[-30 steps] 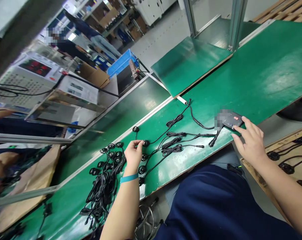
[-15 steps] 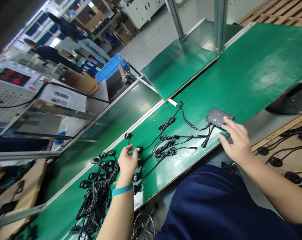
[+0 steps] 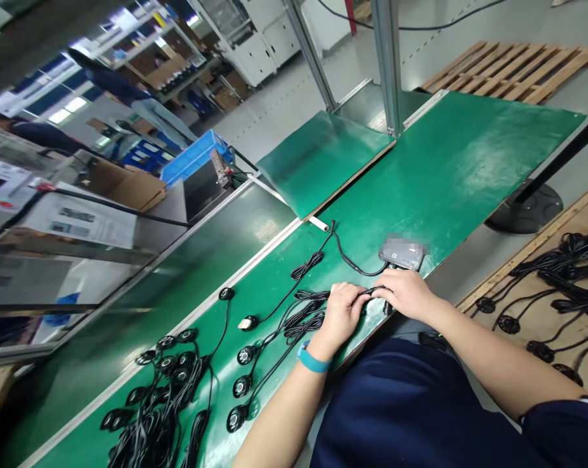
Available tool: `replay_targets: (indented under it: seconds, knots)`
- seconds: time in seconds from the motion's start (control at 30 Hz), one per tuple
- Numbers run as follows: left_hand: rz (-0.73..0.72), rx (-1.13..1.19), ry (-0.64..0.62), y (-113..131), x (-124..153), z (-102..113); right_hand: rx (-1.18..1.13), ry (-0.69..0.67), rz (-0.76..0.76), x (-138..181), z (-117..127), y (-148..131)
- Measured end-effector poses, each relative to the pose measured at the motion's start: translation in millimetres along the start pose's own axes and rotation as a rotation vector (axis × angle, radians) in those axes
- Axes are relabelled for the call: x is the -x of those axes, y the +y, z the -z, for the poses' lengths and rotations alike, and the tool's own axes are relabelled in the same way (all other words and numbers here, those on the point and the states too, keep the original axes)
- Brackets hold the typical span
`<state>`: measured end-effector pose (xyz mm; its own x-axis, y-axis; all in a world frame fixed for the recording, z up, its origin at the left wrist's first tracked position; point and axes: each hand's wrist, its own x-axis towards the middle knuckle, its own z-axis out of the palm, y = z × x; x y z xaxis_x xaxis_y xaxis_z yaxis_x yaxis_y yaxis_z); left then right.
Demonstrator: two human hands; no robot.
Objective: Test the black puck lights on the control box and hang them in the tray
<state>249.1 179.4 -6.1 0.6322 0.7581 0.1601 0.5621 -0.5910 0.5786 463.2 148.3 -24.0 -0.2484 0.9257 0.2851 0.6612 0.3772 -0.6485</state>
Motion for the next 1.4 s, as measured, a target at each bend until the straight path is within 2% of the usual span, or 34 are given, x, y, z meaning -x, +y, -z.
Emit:
replay_targets:
  seconds: [0.1, 0.23, 0.33, 0.37, 0.43, 0.5, 0.57, 0.63, 0.7, 0.8, 0.93, 1.07, 1.23, 1.4]
  knots:
    - [0.033, 0.009, -0.037, -6.3, 1.9, 4.4, -0.111, 0.02, -0.018, -0.3, 5.8, -0.5]
    - [0.156, 0.099, -0.002, -8.6, 2.8, 18.3, -0.284, 0.185, -0.197, -3.0, 11.9, 2.8]
    - [0.178, 0.184, 0.007, -6.3, -6.5, 29.1, -0.308, 0.214, -0.228, -5.7, 8.6, 4.9]
    - [0.168, 0.194, 0.036, -6.7, -13.8, 32.1, -0.302, 0.203, -0.21, -6.3, 6.6, 4.5]
    - [0.147, 0.146, 0.171, -12.6, -36.4, 36.3, -0.289, 0.189, -0.17, -7.0, 2.5, 2.7]
    - [0.142, 0.008, 0.352, -27.6, -68.3, 37.1, -0.278, 0.186, -0.14, -7.0, -0.3, 0.9]
    - [0.185, -0.144, 0.467, -49.1, -103.5, 35.6, -0.266, 0.191, -0.125, -6.6, -1.3, -0.3]
    - [0.27, -0.231, 0.455, -70.0, -132.6, 33.9, -0.255, 0.199, -0.122, -6.2, -0.9, -1.2]
    - [0.329, -0.265, 0.377, -82.2, -147.1, 33.8, -0.25, 0.211, -0.12, -5.9, 0.0, -2.3]
    - [0.252, -0.272, 0.299, -77.3, -134.1, 36.0, -0.252, 0.234, -0.118, -5.9, 0.6, -4.1]
    - [0.07, -0.162, 0.228, -44.1, -76.8, 35.9, -0.27, 0.255, -0.115, -5.9, -2.0, -3.4]
    - [-0.038, -0.078, 0.142, -16.6, -35.4, 19.4, -0.294, 0.277, -0.088, -4.1, -6.5, 0.8]
    - [-0.097, -0.008, 0.176, -11.3, -25.4, -3.2, -0.259, 0.248, -0.068, -0.8, -10.4, 4.1]
    - [-0.113, -0.005, 0.142, -17.1, -24.1, -6.4, -0.166, 0.236, -0.072, 0.1, -14.2, 7.8]
